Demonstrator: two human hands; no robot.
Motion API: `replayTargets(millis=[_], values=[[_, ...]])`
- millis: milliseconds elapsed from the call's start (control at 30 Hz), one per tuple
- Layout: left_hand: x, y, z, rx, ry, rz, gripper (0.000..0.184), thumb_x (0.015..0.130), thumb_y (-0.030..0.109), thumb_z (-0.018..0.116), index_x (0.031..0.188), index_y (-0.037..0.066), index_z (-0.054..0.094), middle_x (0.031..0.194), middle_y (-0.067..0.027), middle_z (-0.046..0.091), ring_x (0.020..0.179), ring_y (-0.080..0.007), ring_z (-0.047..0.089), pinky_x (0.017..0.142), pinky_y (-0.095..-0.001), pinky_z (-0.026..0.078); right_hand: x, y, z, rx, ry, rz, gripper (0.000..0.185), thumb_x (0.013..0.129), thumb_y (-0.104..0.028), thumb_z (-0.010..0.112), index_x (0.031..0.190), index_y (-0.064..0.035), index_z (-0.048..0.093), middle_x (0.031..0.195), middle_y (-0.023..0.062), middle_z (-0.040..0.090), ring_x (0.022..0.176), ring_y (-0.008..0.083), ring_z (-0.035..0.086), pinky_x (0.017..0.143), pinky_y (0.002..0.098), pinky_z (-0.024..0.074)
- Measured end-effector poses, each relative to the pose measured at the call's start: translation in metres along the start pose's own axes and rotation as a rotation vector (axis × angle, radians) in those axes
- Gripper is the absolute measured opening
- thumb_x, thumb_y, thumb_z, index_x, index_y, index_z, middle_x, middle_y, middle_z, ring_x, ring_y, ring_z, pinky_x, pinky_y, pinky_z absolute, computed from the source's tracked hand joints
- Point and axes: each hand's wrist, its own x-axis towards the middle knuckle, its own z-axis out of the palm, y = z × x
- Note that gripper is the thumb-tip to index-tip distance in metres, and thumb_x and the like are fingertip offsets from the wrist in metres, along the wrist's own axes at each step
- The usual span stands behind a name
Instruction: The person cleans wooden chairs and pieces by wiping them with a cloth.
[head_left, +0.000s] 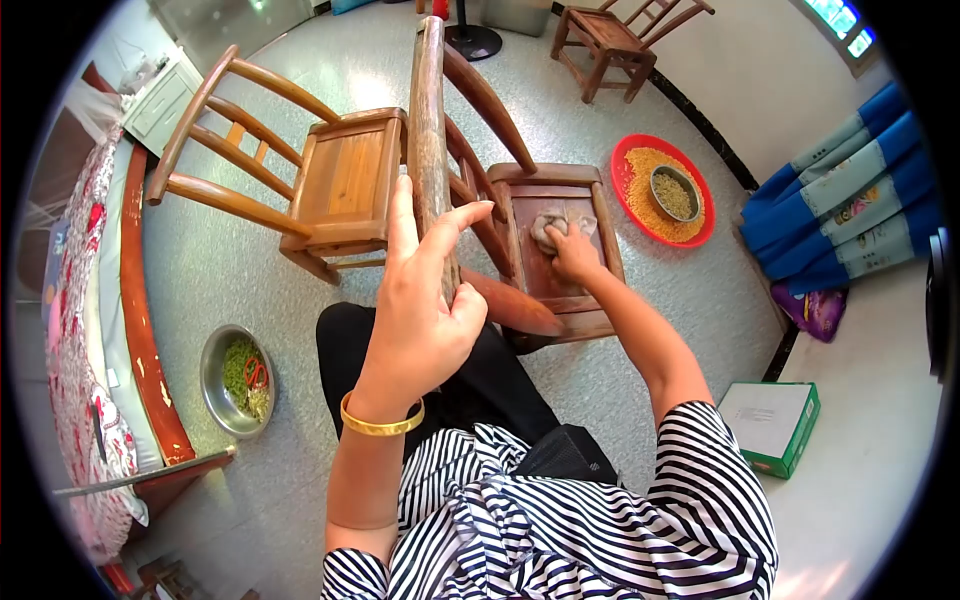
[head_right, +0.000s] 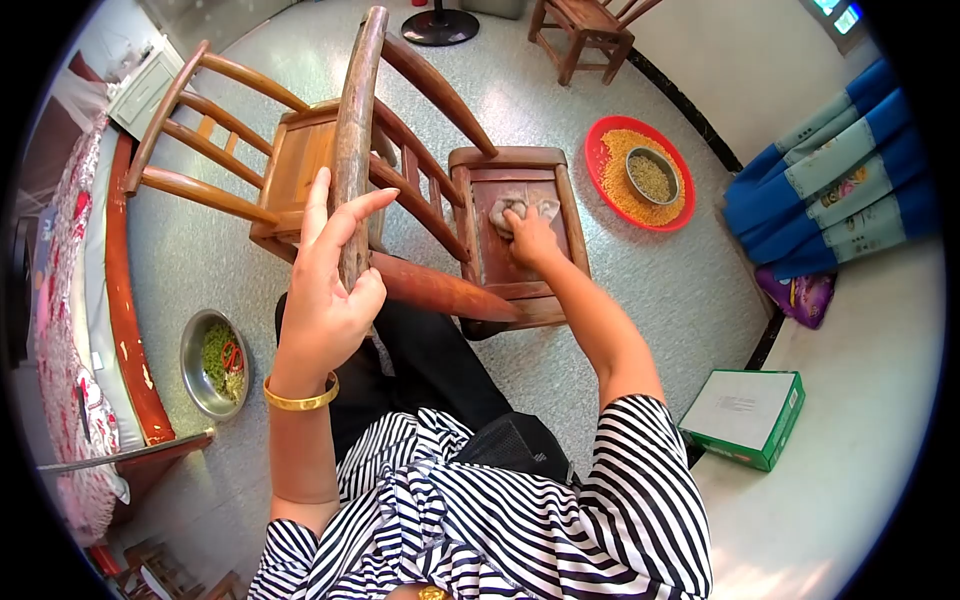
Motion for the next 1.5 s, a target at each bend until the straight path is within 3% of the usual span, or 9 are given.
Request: replayTargets(millis=[300, 500, 767, 967, 1133, 1167, 1300, 1333, 1500], values=[[0.002, 0.008, -0.002, -0.232, -0.038, -0.185, 0.059, 0.064, -0.006, 0.043, 0.12, 0.009, 0.055, 0.143, -0.0275, 0.016, 0.137, -0.032, 0.015, 0.099, -0.0311, 0.029, -0.039, 0.033, -0.02, 0.354, -0.34, -0.122, 0.063, 0.061, -0.013, 0.065, 0.122, -0.0145, 0.05, 0.11, 0.0211, 0.056, 0.097, 0.0373, 0.057, 0.083, 0.0369, 0.0472], [0.0, 0.008, -0.003, -0.161, -0.015, -0.126, 0.058, 0.063, -0.006, 0.043, 0.118, 0.008, 0.056, 0.144, -0.0243, 0.016, 0.132, -0.0261, 0.028, 0.093, -0.028, 0.035, 0.017, 0.07, -0.055, 0.677, -0.03, 0.109, 0.066, 0.062, -0.017, 0.063, 0.126, -0.0153, 0.048, 0.102, 0.0145, 0.063, 0.095, 0.0276, 0.06, 0.081, 0.0349, 0.0477], [0.005, 0.005, -0.005, -0.185, -0.043, -0.166, 0.058, 0.06, -0.008, 0.046, 0.114, 0.008, 0.058, 0.144, -0.0248, 0.015, 0.13, -0.0313, 0.033, 0.098, -0.0304, 0.033, 0.115, 0.091, -0.05, 0.231, 0.318, 0.195, 0.06, 0.07, -0.019, 0.06, 0.128, -0.024, 0.044, 0.118, 0.0179, 0.052, 0.103, 0.0359, 0.055, 0.086, 0.0413, 0.0457], [0.008, 0.007, -0.007, -0.229, -0.03, -0.163, 0.057, 0.06, -0.01, 0.045, 0.113, 0.007, 0.059, 0.143, -0.0219, 0.02, 0.088, -0.0106, 0.051, 0.079, -0.0215, 0.04, 0.113, 0.077, -0.021, -0.044, 0.057, 0.182, 0.057, 0.078, -0.014, 0.054, 0.131, -0.0274, 0.038, 0.127, 0.016, 0.042, 0.114, 0.0377, 0.047, 0.093, 0.0453, 0.0418], [0.011, -0.001, -0.007, -0.129, -0.029, -0.044, 0.051, 0.061, -0.002, 0.047, 0.11, 0.008, 0.058, 0.129, -0.0272, 0.037, 0.133, -0.0395, 0.02, 0.105, -0.0366, 0.021, 0.101, 0.066, -0.024, -0.072, -0.066, 0.15, 0.067, 0.074, -0.004, 0.051, 0.136, -0.0206, 0.033, 0.136, 0.0202, 0.035, 0.124, 0.0383, 0.037, 0.099, 0.0434, 0.0357], [0.013, 0.0, -0.008, -0.059, -0.05, -0.036, 0.05, 0.064, -0.001, 0.044, 0.112, 0.001, 0.057, 0.129, -0.0138, 0.044, 0.136, -0.0239, 0.019, 0.091, -0.0284, 0.039, 0.1, 0.071, -0.021, -0.063, -0.088, 0.109, 0.067, 0.073, -0.004, 0.051, 0.136, -0.0199, 0.033, 0.136, 0.0205, 0.035, 0.124, 0.0378, 0.037, 0.099, 0.0427, 0.0359], [0.017, -0.007, -0.012, 0.114, -0.051, 0.123, 0.054, 0.068, -0.005, 0.045, 0.123, -0.001, 0.049, 0.126, -0.017, 0.045, 0.13, -0.027, 0.034, 0.089, -0.0309, 0.044, 0.088, 0.083, -0.003, -0.24, -0.007, -0.059, 0.058, 0.078, -0.01, 0.049, 0.133, -0.0246, 0.036, 0.13, 0.0184, 0.042, 0.109, 0.0362, 0.052, 0.09, 0.0422, 0.0439], [0.02, 0.016, -0.01, -0.306, -0.024, -0.009, 0.049, 0.062, -0.006, 0.044, 0.109, 0.002, 0.057, 0.127, -0.0135, 0.035, 0.117, -0.0216, 0.038, 0.1, -0.0269, 0.025, 0.08, 0.07, -0.013, -0.252, -0.061, -0.007, 0.059, 0.078, -0.009, 0.049, 0.134, -0.0255, 0.035, 0.132, 0.0173, 0.04, 0.108, 0.036, 0.053, 0.088, 0.0422, 0.0448], [0.026, 0.003, -0.007, -0.259, -0.01, 0.093, 0.045, 0.062, -0.008, 0.044, 0.105, 0.0, 0.057, 0.113, -0.0111, 0.04, 0.104, -0.0187, 0.043, 0.093, -0.0251, 0.03, 0.089, 0.083, -0.001, -0.23, -0.038, -0.049, 0.061, 0.078, -0.007, 0.048, 0.135, -0.0265, 0.034, 0.133, 0.0146, 0.039, 0.109, 0.0345, 0.053, 0.088, 0.0412, 0.045]])
